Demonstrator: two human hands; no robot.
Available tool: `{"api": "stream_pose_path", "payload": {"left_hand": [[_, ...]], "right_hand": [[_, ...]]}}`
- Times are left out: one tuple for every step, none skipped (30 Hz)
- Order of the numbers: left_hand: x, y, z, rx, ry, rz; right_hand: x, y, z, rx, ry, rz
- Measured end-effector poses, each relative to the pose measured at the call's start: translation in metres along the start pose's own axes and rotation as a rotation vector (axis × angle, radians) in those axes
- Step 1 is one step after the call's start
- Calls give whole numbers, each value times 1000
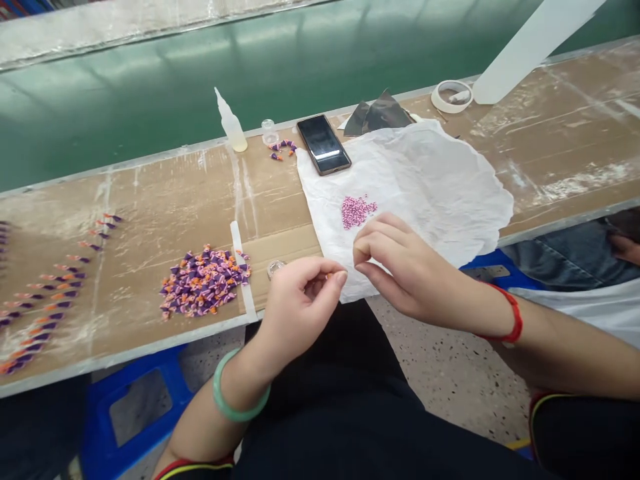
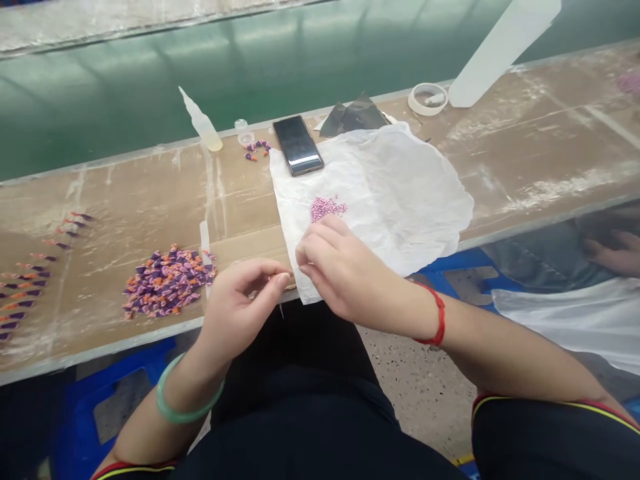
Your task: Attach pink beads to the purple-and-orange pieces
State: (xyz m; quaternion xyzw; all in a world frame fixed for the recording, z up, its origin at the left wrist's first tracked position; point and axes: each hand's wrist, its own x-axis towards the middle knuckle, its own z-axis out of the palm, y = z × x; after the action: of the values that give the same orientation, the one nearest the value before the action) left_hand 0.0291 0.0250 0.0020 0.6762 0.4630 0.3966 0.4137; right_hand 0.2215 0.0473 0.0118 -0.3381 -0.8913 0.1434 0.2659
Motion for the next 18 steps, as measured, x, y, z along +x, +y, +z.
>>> {"api": "stream_pose_path", "payload": {"left_hand": [[-1, 1, 1, 13, 5, 12], [-2, 1, 1, 22, 5, 20], [-3, 2, 0, 26, -1, 25], [-5, 3, 0, 24, -11, 29], [-6, 3, -1, 19, -22, 32], [-7, 4, -2, 13, -32, 33], [-8, 4, -2, 5, -41, 36], [-9, 4, -2, 1, -47, 39], [-9, 5, -2, 0, -49, 42], [-10, 5, -2, 3, -44, 47], [-11, 5, -2, 6, -31, 52], [-11, 4, -1, 8, -9, 57], [-12, 4, -1, 9, 15, 59], [-13, 4, 0, 7, 39, 60], [-14, 5, 1, 4, 62, 61], [-15, 5, 1, 3, 80, 65], [-16, 6, 1, 5, 93, 72], [-17, 7, 1, 10, 102, 84]], "right_hand": [[1, -6, -1, -5, -8, -24], [2, -10, -1, -17, -12, -47], [2, -13, -1, -34, -12, -69], [2, -15, -1, -53, -11, -88], [2, -16, -1, -73, -11, -104], [1, -17, -1, -93, -14, -120], [1, -18, -1, -113, -20, -134], [0, -19, -1, -129, -26, -146], [-1, -20, -1, -140, -28, -155], [-1, -22, -1, -144, -24, -161], [-2, -23, -1, -139, -13, -160], [-2, -25, -1, -125, 0, -152], [-2, -26, -1, -103, 15, -139], [-2, -28, -2, -79, 33, -122], [-2, -30, -3, -59, 50, -105], [-2, -32, -4, -44, 64, -88], [-1, -33, -5, -38, 74, -75], [-1, -35, -6, -37, 81, -69]]}}
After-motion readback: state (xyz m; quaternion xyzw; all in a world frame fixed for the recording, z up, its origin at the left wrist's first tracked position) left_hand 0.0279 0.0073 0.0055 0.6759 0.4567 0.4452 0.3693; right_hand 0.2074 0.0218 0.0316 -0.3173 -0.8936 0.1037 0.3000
